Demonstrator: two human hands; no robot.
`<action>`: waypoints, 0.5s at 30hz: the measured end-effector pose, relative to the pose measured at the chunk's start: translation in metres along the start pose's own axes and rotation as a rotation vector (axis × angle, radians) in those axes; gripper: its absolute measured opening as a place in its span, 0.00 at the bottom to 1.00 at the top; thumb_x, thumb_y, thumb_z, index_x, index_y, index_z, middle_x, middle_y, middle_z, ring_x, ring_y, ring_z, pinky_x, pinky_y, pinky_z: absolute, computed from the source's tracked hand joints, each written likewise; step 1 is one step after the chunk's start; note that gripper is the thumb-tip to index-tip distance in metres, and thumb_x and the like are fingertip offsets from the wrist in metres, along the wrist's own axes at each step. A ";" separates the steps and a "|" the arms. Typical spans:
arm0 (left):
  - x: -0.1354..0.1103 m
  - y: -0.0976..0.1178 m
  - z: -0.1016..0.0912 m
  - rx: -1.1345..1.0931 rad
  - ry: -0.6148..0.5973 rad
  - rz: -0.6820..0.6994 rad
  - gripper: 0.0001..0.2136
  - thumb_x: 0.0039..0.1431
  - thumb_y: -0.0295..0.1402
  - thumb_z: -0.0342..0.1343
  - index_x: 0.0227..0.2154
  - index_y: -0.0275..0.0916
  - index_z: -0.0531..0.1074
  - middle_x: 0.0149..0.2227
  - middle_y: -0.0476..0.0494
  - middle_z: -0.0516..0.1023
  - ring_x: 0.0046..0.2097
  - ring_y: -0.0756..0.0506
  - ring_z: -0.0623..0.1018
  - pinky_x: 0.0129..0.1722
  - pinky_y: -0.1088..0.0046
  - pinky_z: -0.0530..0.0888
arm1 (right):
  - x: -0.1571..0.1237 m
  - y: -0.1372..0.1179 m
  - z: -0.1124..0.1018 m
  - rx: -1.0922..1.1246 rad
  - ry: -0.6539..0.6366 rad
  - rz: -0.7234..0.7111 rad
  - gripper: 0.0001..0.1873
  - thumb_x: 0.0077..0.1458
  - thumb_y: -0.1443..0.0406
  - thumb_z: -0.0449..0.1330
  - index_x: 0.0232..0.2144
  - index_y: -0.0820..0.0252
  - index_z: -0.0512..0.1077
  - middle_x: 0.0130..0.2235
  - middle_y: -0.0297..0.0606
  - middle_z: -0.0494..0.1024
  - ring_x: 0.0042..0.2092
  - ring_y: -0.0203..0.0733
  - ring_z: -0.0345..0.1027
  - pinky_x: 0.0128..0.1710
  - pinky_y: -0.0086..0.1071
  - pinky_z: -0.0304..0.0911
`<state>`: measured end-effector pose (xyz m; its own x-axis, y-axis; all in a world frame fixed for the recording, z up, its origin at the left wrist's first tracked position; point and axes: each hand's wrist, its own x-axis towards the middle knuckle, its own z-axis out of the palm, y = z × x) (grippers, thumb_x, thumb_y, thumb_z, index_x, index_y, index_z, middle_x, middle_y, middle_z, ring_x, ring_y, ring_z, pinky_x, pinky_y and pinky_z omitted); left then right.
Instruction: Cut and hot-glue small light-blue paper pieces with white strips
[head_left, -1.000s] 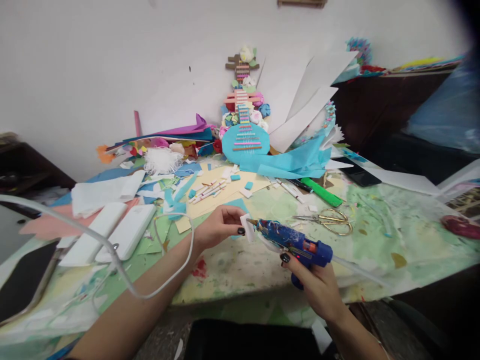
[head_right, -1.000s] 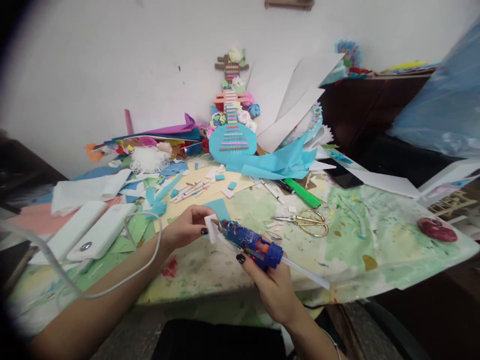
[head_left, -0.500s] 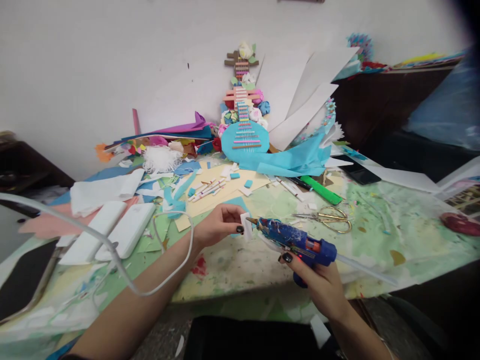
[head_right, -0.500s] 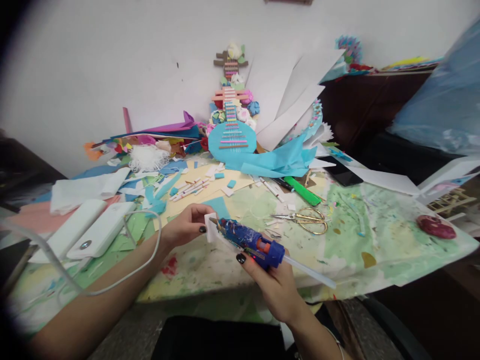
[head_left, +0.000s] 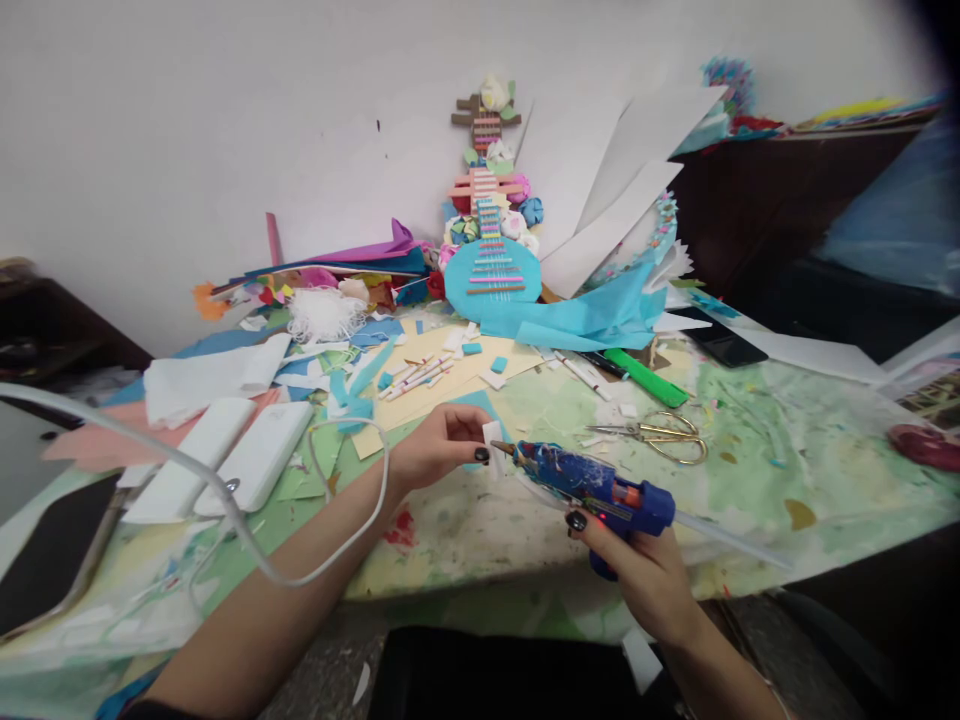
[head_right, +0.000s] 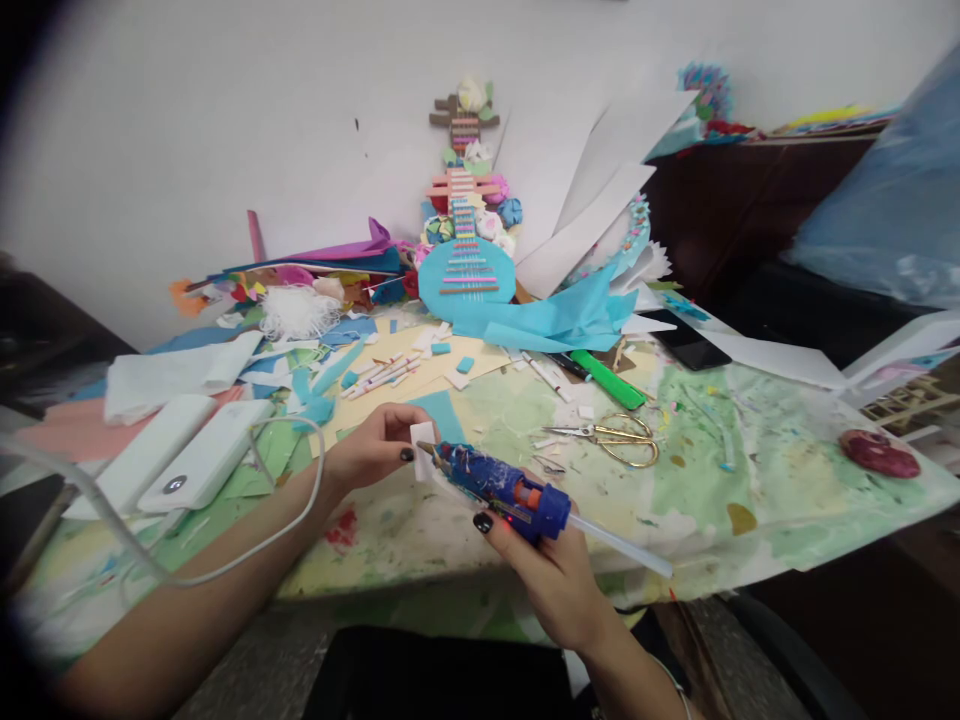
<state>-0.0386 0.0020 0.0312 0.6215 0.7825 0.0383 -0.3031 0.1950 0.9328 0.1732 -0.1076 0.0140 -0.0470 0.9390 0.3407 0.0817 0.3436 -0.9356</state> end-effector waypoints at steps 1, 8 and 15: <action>0.000 0.000 0.000 -0.004 0.000 0.006 0.15 0.34 0.33 0.72 0.26 0.31 0.77 0.24 0.44 0.79 0.26 0.50 0.77 0.28 0.78 0.72 | -0.001 0.001 0.000 -0.009 0.000 0.004 0.15 0.55 0.62 0.60 0.45 0.54 0.76 0.42 0.38 0.80 0.44 0.44 0.74 0.49 0.37 0.68; -0.001 0.002 0.001 -0.009 0.023 0.076 0.14 0.36 0.34 0.71 0.26 0.31 0.77 0.24 0.44 0.78 0.26 0.50 0.76 0.27 0.78 0.72 | -0.006 0.008 -0.003 -0.053 -0.019 0.047 0.16 0.55 0.60 0.59 0.45 0.57 0.76 0.43 0.40 0.79 0.45 0.45 0.73 0.49 0.39 0.68; 0.000 0.004 0.002 -0.020 0.046 0.108 0.16 0.36 0.36 0.71 0.26 0.32 0.75 0.23 0.43 0.77 0.27 0.48 0.77 0.28 0.75 0.72 | -0.011 0.013 -0.004 -0.042 -0.008 0.082 0.17 0.54 0.59 0.61 0.46 0.58 0.76 0.44 0.42 0.79 0.46 0.47 0.73 0.50 0.42 0.67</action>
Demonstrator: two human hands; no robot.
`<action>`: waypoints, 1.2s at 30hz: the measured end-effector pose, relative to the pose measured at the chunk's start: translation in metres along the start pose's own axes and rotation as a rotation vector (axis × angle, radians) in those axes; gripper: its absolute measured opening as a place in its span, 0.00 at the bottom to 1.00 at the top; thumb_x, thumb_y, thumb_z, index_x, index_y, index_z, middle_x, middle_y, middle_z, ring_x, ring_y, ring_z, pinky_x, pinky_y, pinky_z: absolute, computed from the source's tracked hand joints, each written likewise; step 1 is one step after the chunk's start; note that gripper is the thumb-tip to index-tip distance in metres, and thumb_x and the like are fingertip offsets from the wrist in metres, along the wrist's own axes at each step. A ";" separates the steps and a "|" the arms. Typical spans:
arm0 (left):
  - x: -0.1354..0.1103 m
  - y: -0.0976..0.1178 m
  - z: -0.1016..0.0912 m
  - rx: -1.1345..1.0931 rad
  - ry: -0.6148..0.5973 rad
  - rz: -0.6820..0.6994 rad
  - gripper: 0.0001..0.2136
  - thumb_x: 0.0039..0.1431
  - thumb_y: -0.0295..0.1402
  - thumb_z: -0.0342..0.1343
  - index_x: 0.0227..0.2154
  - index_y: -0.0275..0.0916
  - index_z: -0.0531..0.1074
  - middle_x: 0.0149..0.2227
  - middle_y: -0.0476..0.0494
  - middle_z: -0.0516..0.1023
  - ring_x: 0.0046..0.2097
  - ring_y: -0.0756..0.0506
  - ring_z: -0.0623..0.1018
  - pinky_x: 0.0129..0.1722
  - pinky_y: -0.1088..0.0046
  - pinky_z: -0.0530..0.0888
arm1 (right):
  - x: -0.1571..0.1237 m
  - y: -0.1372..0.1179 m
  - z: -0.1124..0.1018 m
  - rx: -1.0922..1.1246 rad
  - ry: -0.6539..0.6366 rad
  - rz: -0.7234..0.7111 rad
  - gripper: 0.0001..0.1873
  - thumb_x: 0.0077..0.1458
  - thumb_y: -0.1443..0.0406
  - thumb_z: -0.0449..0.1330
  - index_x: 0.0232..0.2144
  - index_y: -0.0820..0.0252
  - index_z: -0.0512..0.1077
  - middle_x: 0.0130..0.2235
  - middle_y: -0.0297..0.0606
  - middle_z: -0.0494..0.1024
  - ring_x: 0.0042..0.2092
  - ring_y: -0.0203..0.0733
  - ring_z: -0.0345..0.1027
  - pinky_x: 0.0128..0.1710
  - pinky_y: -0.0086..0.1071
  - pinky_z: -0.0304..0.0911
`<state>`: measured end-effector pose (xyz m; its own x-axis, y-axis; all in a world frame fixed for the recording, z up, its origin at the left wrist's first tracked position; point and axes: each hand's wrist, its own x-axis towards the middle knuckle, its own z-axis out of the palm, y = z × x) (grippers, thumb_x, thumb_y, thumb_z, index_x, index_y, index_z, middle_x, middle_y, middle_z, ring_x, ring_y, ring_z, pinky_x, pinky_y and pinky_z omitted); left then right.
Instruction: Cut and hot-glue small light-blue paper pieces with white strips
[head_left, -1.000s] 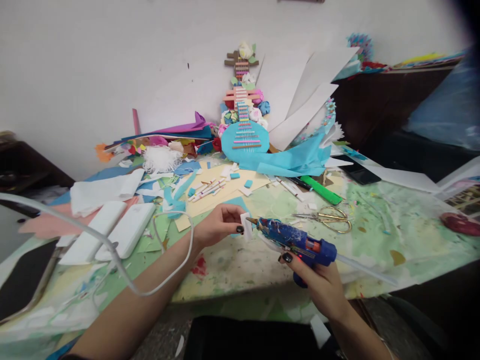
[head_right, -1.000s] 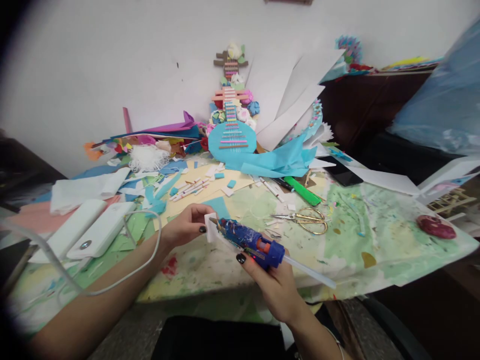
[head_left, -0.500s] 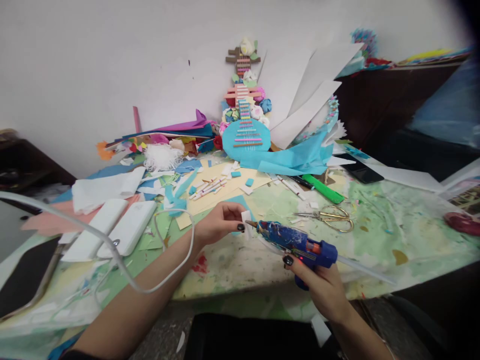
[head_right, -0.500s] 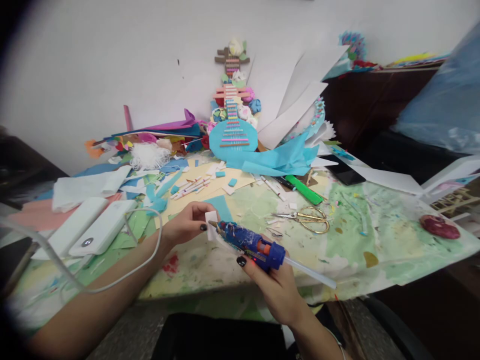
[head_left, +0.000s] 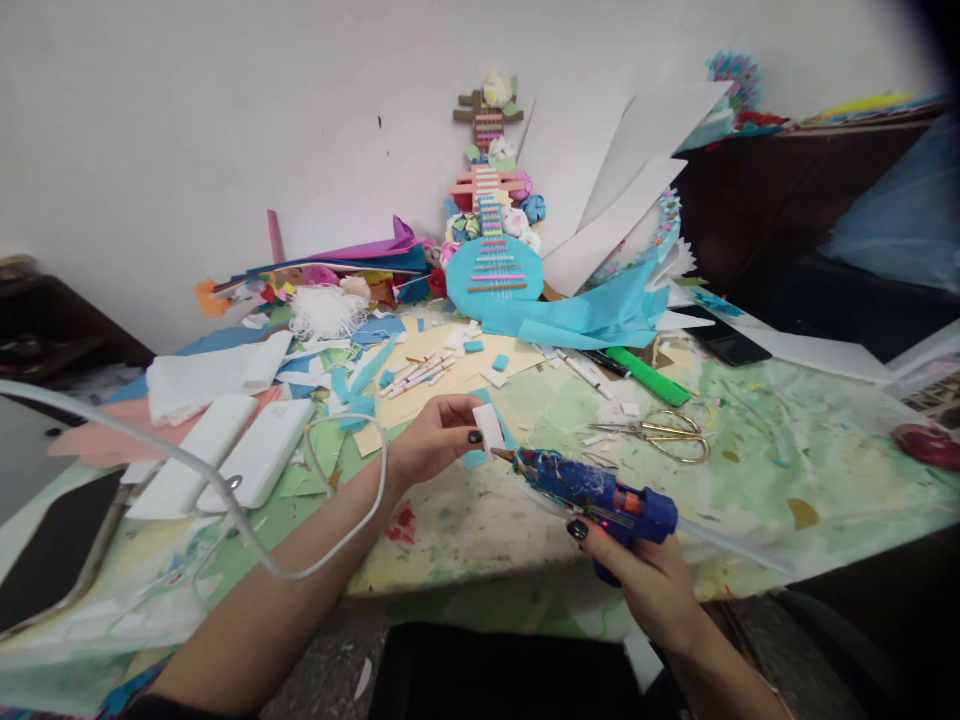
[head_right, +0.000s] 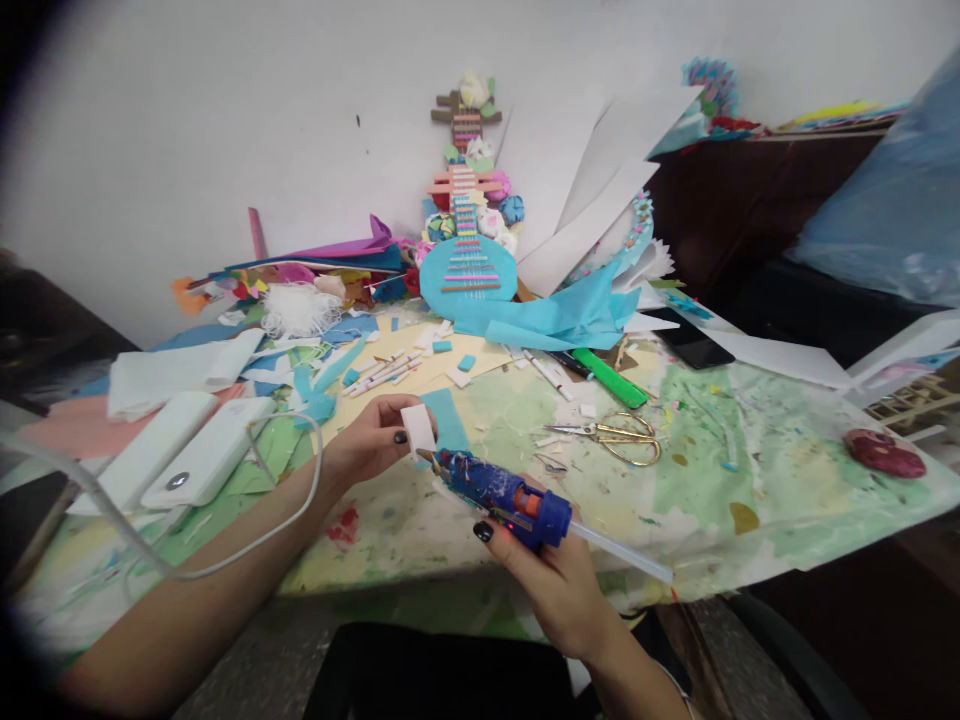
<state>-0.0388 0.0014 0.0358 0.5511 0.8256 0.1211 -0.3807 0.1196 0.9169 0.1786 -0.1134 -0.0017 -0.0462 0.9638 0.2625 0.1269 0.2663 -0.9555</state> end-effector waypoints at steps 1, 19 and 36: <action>0.000 0.000 0.000 -0.003 0.005 0.000 0.15 0.36 0.36 0.71 0.26 0.32 0.75 0.23 0.43 0.77 0.27 0.47 0.77 0.29 0.74 0.72 | 0.000 0.000 0.000 -0.001 -0.007 -0.006 0.17 0.54 0.59 0.61 0.46 0.57 0.76 0.45 0.42 0.79 0.46 0.48 0.73 0.51 0.42 0.67; -0.001 -0.003 -0.005 -0.048 0.065 0.025 0.15 0.37 0.35 0.70 0.28 0.31 0.76 0.27 0.41 0.78 0.29 0.48 0.76 0.32 0.73 0.73 | 0.005 -0.009 -0.002 -0.046 0.052 -0.025 0.14 0.53 0.59 0.61 0.41 0.57 0.78 0.35 0.39 0.81 0.40 0.45 0.74 0.46 0.37 0.70; -0.001 -0.003 -0.002 -0.012 0.027 -0.070 0.15 0.34 0.35 0.72 0.26 0.31 0.78 0.23 0.43 0.79 0.25 0.49 0.77 0.27 0.77 0.72 | 0.010 -0.019 0.001 -0.056 0.106 -0.059 0.09 0.51 0.60 0.62 0.30 0.59 0.78 0.24 0.35 0.75 0.34 0.43 0.73 0.40 0.37 0.71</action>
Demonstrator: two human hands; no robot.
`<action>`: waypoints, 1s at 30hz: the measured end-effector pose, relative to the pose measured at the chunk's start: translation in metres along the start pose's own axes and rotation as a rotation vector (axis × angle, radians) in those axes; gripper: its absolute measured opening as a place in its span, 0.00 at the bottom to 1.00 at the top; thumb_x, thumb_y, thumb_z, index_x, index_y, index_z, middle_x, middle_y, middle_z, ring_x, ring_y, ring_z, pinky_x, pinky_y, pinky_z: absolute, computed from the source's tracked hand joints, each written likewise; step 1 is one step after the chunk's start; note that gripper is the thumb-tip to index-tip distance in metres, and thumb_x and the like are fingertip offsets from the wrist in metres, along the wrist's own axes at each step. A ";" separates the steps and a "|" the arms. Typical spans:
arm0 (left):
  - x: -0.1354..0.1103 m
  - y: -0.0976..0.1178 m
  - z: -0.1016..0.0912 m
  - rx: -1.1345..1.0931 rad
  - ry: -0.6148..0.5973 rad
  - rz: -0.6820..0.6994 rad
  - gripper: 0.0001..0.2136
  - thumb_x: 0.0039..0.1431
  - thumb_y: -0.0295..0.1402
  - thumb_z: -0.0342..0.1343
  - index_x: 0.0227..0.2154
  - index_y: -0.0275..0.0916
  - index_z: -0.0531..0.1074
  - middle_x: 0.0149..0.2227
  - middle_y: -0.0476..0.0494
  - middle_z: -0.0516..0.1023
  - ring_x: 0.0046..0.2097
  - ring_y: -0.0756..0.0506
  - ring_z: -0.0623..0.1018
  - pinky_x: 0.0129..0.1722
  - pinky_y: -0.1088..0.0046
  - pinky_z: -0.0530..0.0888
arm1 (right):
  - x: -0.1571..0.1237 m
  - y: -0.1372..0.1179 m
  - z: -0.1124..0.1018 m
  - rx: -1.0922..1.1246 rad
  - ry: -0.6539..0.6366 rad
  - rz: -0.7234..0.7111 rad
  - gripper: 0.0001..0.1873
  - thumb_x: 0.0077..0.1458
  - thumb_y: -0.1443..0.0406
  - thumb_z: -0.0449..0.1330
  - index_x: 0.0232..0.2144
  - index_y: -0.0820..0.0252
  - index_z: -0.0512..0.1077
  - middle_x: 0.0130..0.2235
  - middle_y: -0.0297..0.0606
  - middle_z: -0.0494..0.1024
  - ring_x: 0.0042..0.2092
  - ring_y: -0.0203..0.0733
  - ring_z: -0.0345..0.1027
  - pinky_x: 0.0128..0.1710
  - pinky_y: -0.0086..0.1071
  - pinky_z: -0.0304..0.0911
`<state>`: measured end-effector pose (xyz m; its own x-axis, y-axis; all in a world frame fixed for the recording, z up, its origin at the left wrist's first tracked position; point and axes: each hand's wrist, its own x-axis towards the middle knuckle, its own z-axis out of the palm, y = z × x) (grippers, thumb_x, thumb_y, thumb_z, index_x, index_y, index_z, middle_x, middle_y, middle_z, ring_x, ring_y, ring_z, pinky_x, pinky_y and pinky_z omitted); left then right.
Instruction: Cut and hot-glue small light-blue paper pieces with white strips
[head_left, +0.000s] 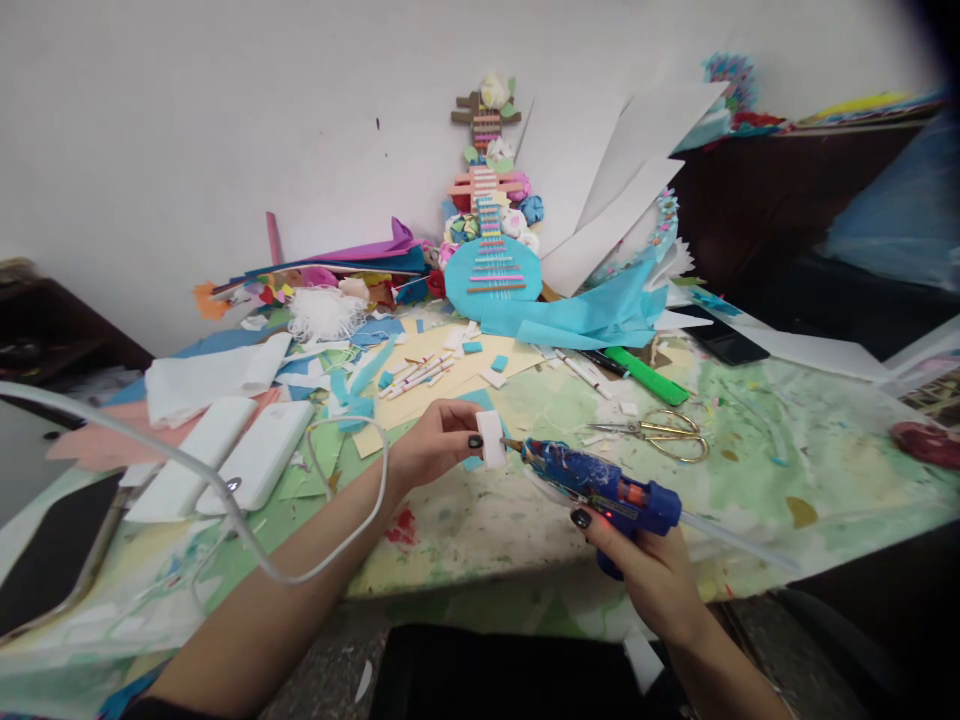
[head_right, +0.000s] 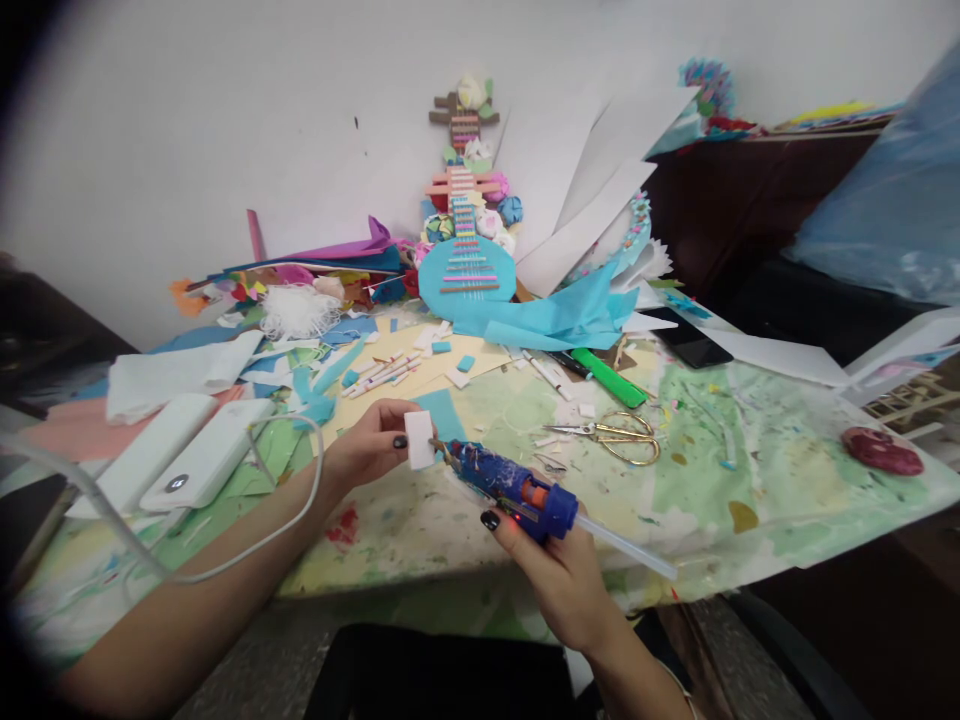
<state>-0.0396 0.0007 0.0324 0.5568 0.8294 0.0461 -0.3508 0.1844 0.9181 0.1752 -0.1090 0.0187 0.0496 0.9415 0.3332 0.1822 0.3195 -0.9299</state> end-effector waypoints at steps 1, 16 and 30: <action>0.000 0.000 0.000 0.009 -0.005 -0.002 0.15 0.34 0.35 0.72 0.26 0.32 0.78 0.23 0.43 0.79 0.25 0.50 0.77 0.27 0.77 0.72 | 0.000 -0.001 0.000 0.004 0.003 0.001 0.09 0.51 0.60 0.62 0.28 0.59 0.77 0.22 0.35 0.74 0.33 0.43 0.73 0.40 0.37 0.72; -0.002 -0.002 -0.002 0.030 -0.100 -0.079 0.16 0.33 0.36 0.72 0.26 0.32 0.78 0.25 0.40 0.80 0.25 0.48 0.77 0.26 0.76 0.70 | 0.001 -0.003 0.003 0.044 0.054 0.013 0.10 0.50 0.60 0.63 0.34 0.57 0.79 0.30 0.38 0.79 0.34 0.43 0.73 0.41 0.38 0.72; -0.001 -0.003 -0.003 0.009 -0.162 -0.061 0.14 0.37 0.33 0.71 0.29 0.32 0.79 0.26 0.40 0.81 0.28 0.49 0.78 0.29 0.78 0.72 | -0.007 0.010 0.005 0.029 0.114 0.059 0.14 0.47 0.60 0.65 0.38 0.58 0.78 0.39 0.41 0.81 0.41 0.46 0.74 0.46 0.40 0.70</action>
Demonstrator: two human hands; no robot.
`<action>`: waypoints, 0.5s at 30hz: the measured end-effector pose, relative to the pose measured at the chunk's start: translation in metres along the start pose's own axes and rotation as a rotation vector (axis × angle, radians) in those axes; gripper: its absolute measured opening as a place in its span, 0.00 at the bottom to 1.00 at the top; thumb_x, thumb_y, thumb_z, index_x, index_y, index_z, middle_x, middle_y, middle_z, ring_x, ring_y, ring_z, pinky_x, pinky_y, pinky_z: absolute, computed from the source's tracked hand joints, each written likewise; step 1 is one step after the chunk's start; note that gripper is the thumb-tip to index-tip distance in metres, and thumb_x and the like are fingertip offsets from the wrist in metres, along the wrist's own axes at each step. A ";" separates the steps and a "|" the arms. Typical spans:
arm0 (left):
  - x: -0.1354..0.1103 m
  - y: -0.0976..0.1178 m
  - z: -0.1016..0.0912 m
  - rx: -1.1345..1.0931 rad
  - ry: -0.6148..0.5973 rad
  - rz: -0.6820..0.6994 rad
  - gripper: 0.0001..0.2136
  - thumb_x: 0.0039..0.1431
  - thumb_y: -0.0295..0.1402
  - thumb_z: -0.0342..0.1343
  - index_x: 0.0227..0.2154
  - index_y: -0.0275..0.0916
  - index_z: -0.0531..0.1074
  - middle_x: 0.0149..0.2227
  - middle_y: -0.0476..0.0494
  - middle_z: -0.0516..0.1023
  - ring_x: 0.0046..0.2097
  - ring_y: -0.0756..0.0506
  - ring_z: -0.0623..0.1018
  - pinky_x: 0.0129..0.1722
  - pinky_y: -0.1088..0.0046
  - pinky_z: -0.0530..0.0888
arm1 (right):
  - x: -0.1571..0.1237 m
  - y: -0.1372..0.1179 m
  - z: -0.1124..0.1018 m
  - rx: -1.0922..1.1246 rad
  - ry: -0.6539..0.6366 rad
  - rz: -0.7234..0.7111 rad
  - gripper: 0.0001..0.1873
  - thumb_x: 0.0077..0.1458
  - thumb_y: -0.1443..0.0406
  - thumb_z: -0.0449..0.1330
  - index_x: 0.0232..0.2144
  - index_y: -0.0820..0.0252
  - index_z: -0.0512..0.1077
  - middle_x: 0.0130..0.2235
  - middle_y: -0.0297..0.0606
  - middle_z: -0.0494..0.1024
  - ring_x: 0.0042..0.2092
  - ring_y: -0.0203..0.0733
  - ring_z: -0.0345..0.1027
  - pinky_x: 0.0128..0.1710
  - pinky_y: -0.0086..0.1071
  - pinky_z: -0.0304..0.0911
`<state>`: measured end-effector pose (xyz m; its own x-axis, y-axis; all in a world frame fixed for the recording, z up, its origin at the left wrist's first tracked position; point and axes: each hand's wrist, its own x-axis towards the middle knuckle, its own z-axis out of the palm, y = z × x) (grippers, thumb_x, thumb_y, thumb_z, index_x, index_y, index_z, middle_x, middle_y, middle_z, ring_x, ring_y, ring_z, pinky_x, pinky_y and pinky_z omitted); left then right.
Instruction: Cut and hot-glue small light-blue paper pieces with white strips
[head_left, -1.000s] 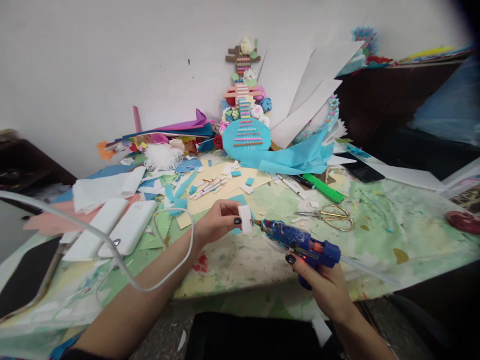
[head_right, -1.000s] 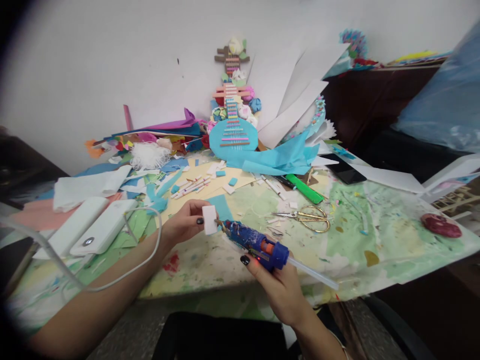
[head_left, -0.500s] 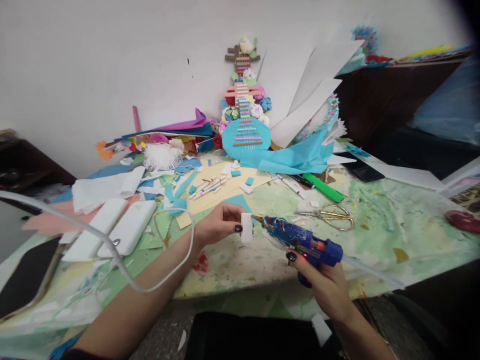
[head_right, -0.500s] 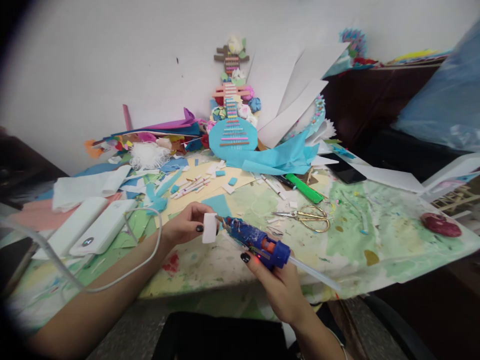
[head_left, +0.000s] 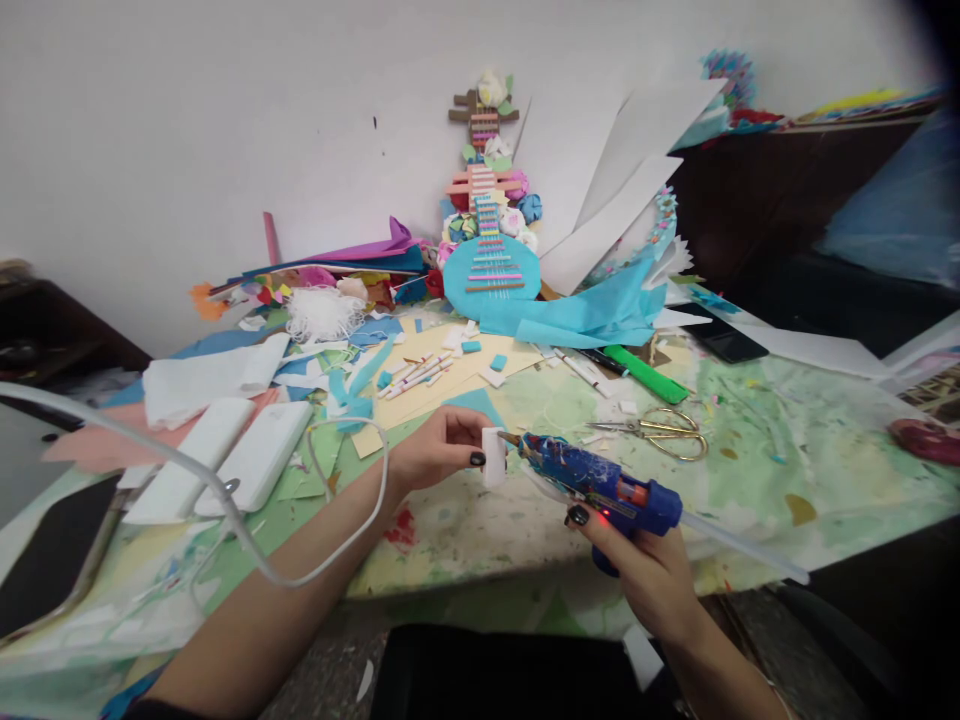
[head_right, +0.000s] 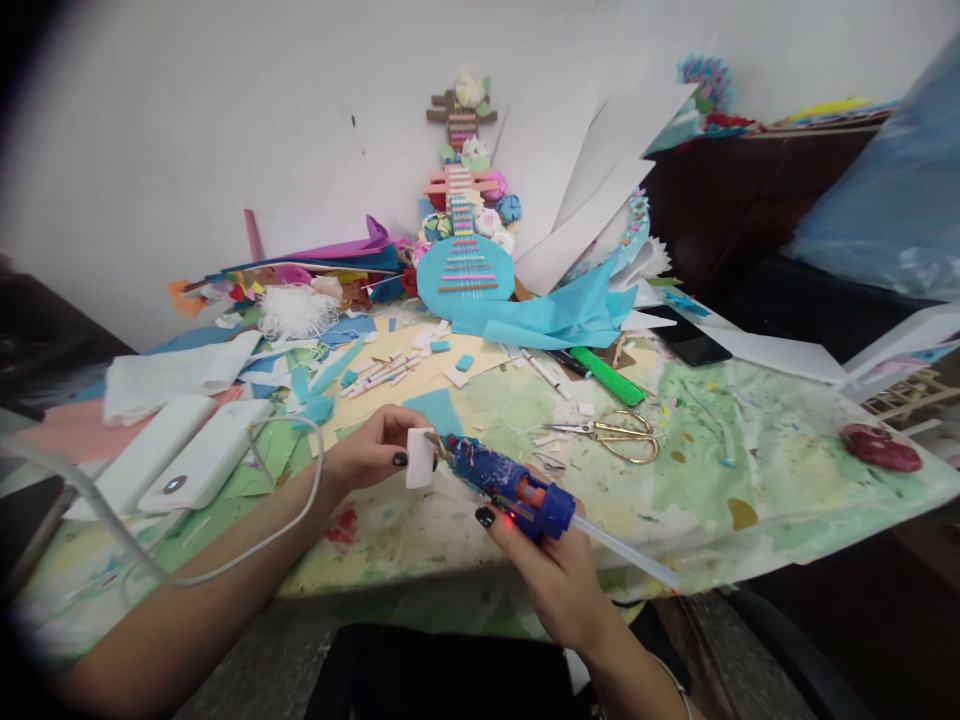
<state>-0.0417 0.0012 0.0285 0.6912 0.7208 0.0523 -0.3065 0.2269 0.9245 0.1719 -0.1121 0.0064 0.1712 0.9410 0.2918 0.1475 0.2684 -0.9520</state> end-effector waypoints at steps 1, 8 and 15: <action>0.000 0.000 0.000 -0.005 -0.002 -0.003 0.14 0.37 0.33 0.71 0.29 0.33 0.79 0.26 0.41 0.81 0.28 0.49 0.78 0.29 0.78 0.72 | 0.000 0.000 0.000 0.003 -0.028 -0.007 0.14 0.48 0.61 0.65 0.40 0.57 0.78 0.40 0.40 0.81 0.42 0.46 0.74 0.46 0.40 0.70; 0.000 -0.003 -0.001 0.002 0.016 -0.009 0.15 0.36 0.32 0.71 0.29 0.32 0.78 0.27 0.42 0.80 0.29 0.49 0.78 0.30 0.78 0.73 | 0.006 -0.010 0.001 0.006 -0.101 -0.092 0.11 0.53 0.63 0.61 0.38 0.58 0.78 0.36 0.39 0.81 0.42 0.46 0.74 0.47 0.39 0.70; 0.000 -0.001 0.001 0.008 0.032 0.000 0.15 0.35 0.33 0.72 0.28 0.32 0.78 0.26 0.42 0.80 0.27 0.49 0.77 0.28 0.77 0.71 | 0.008 -0.010 -0.001 0.002 -0.090 -0.114 0.09 0.53 0.63 0.61 0.37 0.55 0.78 0.33 0.36 0.80 0.39 0.43 0.74 0.47 0.38 0.70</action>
<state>-0.0408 0.0004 0.0280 0.6698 0.7415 0.0403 -0.3011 0.2216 0.9275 0.1724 -0.1078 0.0180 0.0655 0.9191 0.3886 0.1586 0.3749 -0.9134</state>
